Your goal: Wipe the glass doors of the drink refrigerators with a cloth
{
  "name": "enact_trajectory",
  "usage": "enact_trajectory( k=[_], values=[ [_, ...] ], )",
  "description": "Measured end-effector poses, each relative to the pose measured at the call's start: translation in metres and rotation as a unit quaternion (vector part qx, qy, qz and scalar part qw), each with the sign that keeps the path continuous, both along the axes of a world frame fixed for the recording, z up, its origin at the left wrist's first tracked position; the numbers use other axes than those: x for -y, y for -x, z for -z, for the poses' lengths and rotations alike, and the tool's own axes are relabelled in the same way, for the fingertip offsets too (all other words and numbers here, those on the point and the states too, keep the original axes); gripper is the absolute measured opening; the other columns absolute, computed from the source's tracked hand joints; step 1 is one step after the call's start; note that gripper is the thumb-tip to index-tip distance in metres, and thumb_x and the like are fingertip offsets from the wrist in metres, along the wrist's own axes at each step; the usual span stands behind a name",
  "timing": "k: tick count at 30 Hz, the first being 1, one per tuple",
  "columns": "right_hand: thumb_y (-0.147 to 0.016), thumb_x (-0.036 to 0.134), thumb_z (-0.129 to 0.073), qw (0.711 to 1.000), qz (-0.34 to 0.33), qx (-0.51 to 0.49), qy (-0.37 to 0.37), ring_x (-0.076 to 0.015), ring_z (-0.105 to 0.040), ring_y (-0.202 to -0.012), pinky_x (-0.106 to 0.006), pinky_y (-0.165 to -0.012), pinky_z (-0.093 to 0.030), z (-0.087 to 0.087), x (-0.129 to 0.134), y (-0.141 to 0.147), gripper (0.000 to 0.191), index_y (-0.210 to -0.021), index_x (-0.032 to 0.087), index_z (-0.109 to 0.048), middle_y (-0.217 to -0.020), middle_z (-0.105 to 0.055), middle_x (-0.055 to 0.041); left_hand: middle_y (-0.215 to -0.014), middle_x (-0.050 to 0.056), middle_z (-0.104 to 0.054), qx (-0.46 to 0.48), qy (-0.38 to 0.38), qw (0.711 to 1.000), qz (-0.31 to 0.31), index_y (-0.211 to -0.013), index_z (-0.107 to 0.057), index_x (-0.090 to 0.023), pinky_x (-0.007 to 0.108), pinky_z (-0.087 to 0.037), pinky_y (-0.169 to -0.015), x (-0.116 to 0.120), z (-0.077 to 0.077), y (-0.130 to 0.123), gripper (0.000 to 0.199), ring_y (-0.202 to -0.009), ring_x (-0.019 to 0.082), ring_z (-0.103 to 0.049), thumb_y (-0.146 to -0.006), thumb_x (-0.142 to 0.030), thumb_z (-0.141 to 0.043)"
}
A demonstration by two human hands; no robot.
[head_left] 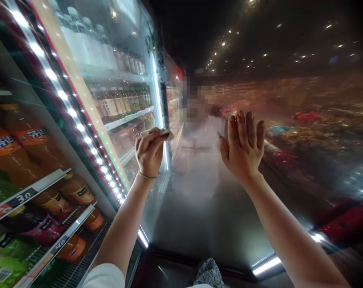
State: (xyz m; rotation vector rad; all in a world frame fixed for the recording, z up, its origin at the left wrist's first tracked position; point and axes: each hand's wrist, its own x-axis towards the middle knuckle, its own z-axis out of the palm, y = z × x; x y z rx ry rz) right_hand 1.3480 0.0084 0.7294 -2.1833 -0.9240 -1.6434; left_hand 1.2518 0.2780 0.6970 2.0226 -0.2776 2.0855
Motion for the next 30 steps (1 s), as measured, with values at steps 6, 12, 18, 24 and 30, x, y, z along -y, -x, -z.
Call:
enact_trajectory(
  k=[6, 12, 18, 24, 30],
  values=[
    [-0.104, 0.039, -0.039, 1.000, -0.003, 0.005, -0.003, -0.0406, -0.034, -0.153, -0.067, -0.123, -0.028, 0.004, -0.001, -0.002, 0.067, -0.165, 0.016, -0.024, -0.164, -0.039, -0.0157, -0.105, 0.002, -0.075, 0.000, -0.069, 0.997, -0.019, -0.112, -0.076, -0.030, 0.031, -0.057, -0.087, 0.033, 0.047, 0.007, 0.027, -0.097, 0.015, -0.071, -0.092, -0.013, -0.070],
    [-0.104, 0.029, -0.044, 0.982, -0.104, 0.025, 0.159, -0.0284, -0.047, -0.148, -0.053, -0.125, -0.034, 0.072, -0.040, 0.026, 0.065, -0.165, 0.019, -0.023, -0.160, -0.046, -0.0112, -0.104, 0.002, -0.075, -0.032, -0.092, 0.994, -0.048, -0.109, -0.077, -0.030, 0.032, -0.057, -0.088, -0.002, 0.071, 0.023, 0.023, -0.096, 0.016, -0.071, -0.092, -0.016, -0.071],
    [-0.105, 0.020, -0.045, 0.963, -0.185, 0.005, 0.196, -0.0201, -0.051, -0.145, -0.040, -0.121, -0.041, 0.107, -0.066, 0.037, 0.060, -0.163, 0.023, -0.030, -0.159, -0.047, -0.0063, -0.099, 0.005, -0.072, 0.065, 0.058, 0.990, -0.108, -0.101, -0.076, -0.025, 0.037, -0.056, -0.085, -0.003, 0.071, 0.017, 0.012, -0.096, 0.018, -0.069, -0.092, -0.019, -0.072],
    [-0.104, 0.020, -0.050, 0.966, -0.184, 0.043, 0.174, -0.0195, -0.054, -0.141, -0.039, -0.117, -0.046, 0.105, -0.060, 0.030, 0.058, -0.160, 0.027, -0.035, -0.156, -0.051, -0.0035, -0.096, 0.000, -0.072, 0.009, 0.024, 0.998, -0.062, -0.093, -0.075, -0.027, 0.036, -0.060, -0.083, -0.035, 0.084, 0.025, 0.006, -0.091, 0.016, -0.070, -0.095, -0.031, -0.071],
    [-0.103, 0.021, -0.052, 0.966, -0.198, 0.033, 0.161, -0.0203, -0.054, -0.141, -0.039, -0.117, -0.046, 0.110, -0.062, 0.029, 0.062, -0.161, 0.030, -0.032, -0.155, -0.052, -0.0023, -0.105, 0.006, -0.068, 0.061, 0.122, 0.985, -0.110, -0.097, -0.072, -0.023, 0.042, -0.061, -0.085, -0.025, 0.092, 0.019, 0.018, -0.103, 0.020, -0.069, -0.101, -0.036, -0.061]
  ],
)
